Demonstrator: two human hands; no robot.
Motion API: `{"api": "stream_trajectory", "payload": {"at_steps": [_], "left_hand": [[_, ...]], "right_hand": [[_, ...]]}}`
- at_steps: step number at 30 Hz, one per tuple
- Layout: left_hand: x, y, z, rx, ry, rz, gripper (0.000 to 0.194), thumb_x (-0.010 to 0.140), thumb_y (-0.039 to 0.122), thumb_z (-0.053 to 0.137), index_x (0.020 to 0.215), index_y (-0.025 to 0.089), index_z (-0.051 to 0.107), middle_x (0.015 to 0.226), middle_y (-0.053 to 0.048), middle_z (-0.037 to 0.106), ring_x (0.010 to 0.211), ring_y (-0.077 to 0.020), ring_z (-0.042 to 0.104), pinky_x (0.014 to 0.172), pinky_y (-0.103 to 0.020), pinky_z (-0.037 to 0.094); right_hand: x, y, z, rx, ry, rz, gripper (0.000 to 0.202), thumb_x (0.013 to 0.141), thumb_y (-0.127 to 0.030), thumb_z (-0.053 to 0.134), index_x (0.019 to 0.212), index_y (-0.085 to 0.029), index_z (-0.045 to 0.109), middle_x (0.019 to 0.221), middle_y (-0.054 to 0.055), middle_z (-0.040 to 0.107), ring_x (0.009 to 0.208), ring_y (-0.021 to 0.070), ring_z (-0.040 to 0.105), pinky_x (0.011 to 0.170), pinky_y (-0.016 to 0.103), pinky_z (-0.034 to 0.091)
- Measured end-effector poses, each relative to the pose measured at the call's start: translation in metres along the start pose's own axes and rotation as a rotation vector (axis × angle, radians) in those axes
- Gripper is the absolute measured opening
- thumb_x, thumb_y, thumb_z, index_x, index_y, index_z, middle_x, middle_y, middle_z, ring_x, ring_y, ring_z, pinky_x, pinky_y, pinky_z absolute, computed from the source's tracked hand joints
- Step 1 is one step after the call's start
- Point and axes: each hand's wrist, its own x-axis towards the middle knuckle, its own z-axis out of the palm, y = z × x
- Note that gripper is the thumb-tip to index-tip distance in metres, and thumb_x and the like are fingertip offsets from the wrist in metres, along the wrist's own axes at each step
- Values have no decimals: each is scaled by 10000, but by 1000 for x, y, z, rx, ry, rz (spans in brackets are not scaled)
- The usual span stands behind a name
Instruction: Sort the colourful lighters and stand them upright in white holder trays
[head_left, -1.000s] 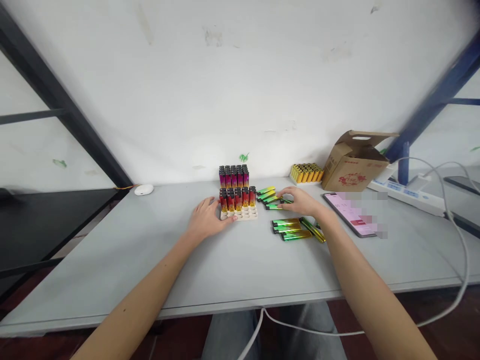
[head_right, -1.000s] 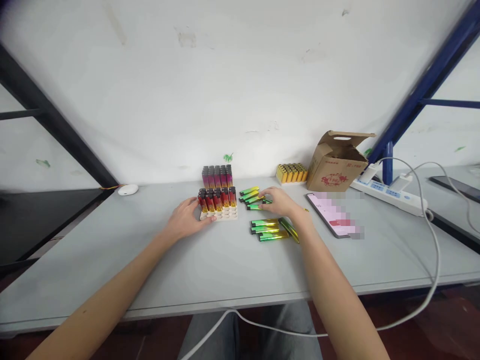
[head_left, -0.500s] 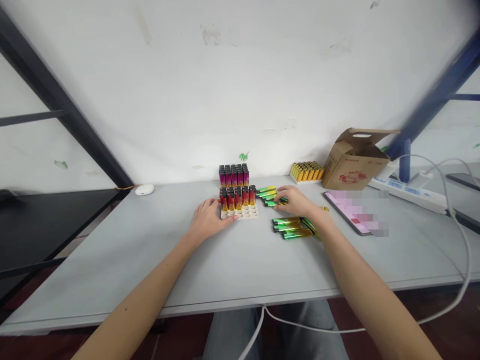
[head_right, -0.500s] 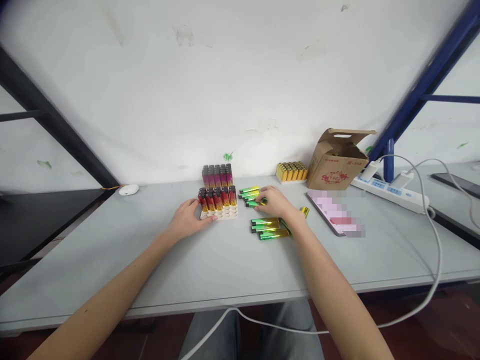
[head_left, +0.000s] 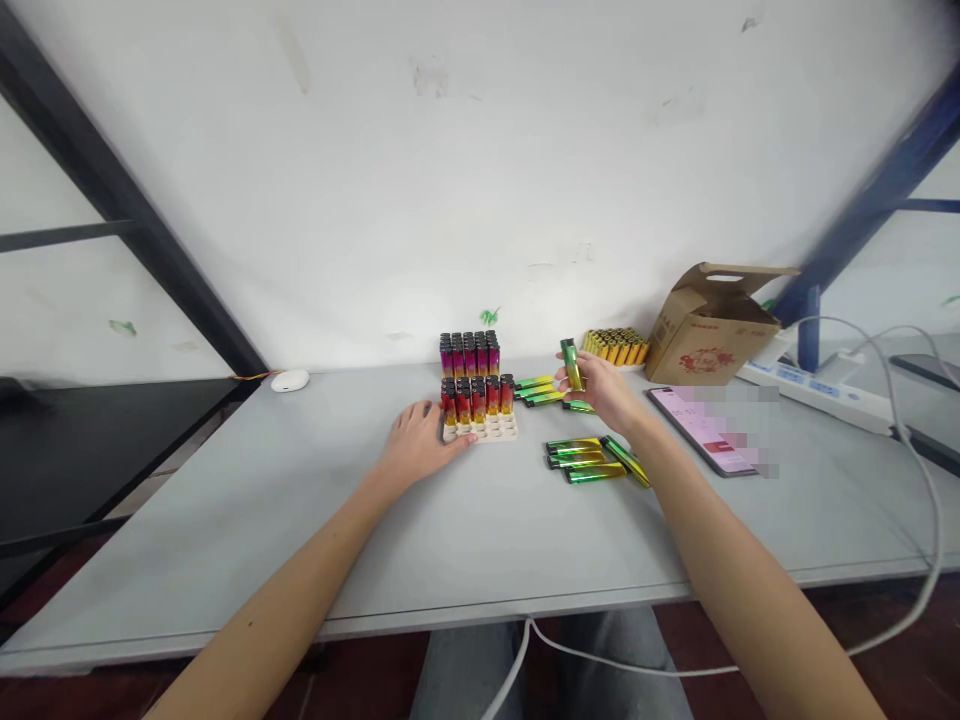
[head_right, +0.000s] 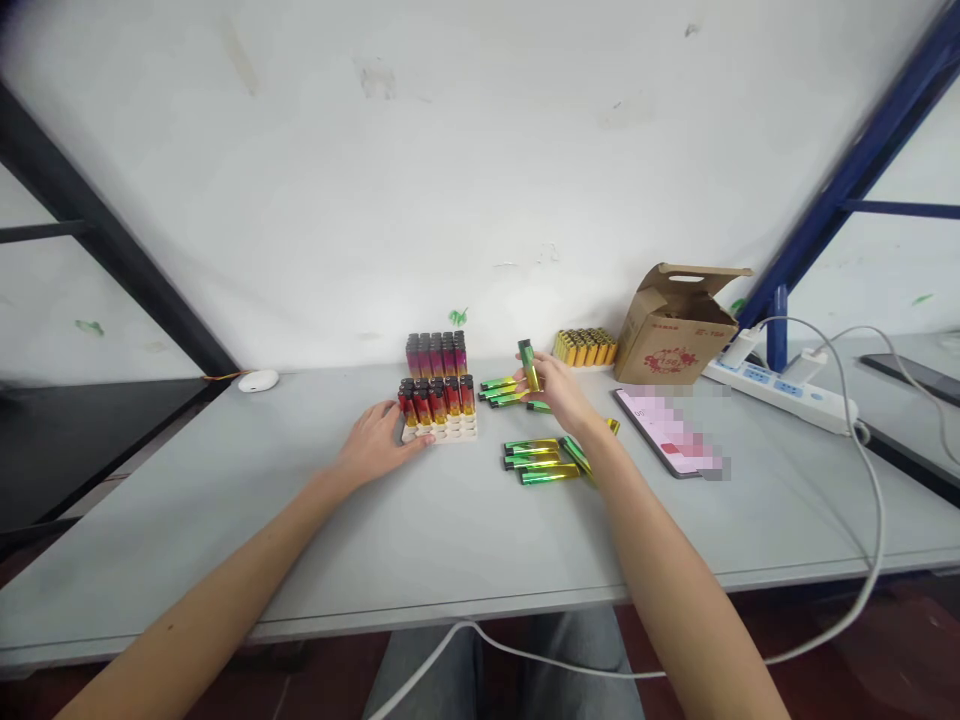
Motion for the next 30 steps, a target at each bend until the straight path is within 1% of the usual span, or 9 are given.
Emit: {"api": "stream_trajectory", "payload": {"at_steps": [5,8,11,15,19,21,24,27,30], "left_hand": [[0,-5,-1,-27,-4,17,739,783,737,448,1269,183,510,1307,-166,516,1247,-352,453,1014,-455,368],[1,-9,-5,-62,-8,-4,724,777,743,452,1239,194,548,1313,-162,527,1255,-357,456,1000,-456,384],[1,-9,-15,-90,29,-58,635,776,734,461,1096,210,621,1249,-135,579,1176,-341,527,929,-431,432],[-1,-3,-34,-151,84,-147,506,813,688,440,764,217,619,904,-77,675,836,-258,628,706,-364,464],[-5,9,-46,-425,43,-48,491,839,614,469,573,205,524,613,-28,626,652,-191,602,646,-323,466],[-8,17,-44,-677,-38,17,445,839,572,511,606,194,538,623,-24,636,636,-167,613,666,-312,494],[-13,32,-35,-947,-147,54,317,826,505,583,805,189,592,740,-26,658,633,-144,614,658,-306,520],[-18,42,-26,-1016,-212,122,316,824,456,620,1009,201,599,910,-45,648,695,-136,620,694,-309,534],[-21,45,-23,-979,-191,151,399,842,441,610,1168,217,562,1058,-68,625,746,-134,617,734,-316,530]], "right_hand": [[4,-11,-17,230,185,-24,246,772,-410,485,895,-228,596,677,-13,541,510,107,465,478,233,422],[7,-12,-28,232,244,-69,297,808,-486,420,879,-247,582,660,-1,513,515,124,464,470,244,422],[8,-9,-30,228,288,-64,272,808,-483,469,886,-250,584,696,10,546,559,128,512,501,246,453],[7,-2,-20,208,331,-40,253,744,-438,647,882,-239,576,840,16,627,715,138,629,642,265,520],[1,1,-7,103,169,-90,362,650,-397,785,892,-219,583,889,15,659,852,171,667,766,293,522],[-3,0,0,44,99,-128,378,644,-397,803,893,-203,596,849,12,664,842,159,656,778,281,507],[-11,-3,10,-91,41,-156,384,629,-403,819,847,-195,581,775,6,658,757,149,633,718,277,495],[-18,-7,21,-200,-9,-211,385,614,-411,825,817,-194,581,784,12,647,724,154,616,657,279,487],[-24,-6,30,-232,-123,-250,339,630,-408,814,789,-194,605,790,11,634,713,152,601,648,288,490]]}}
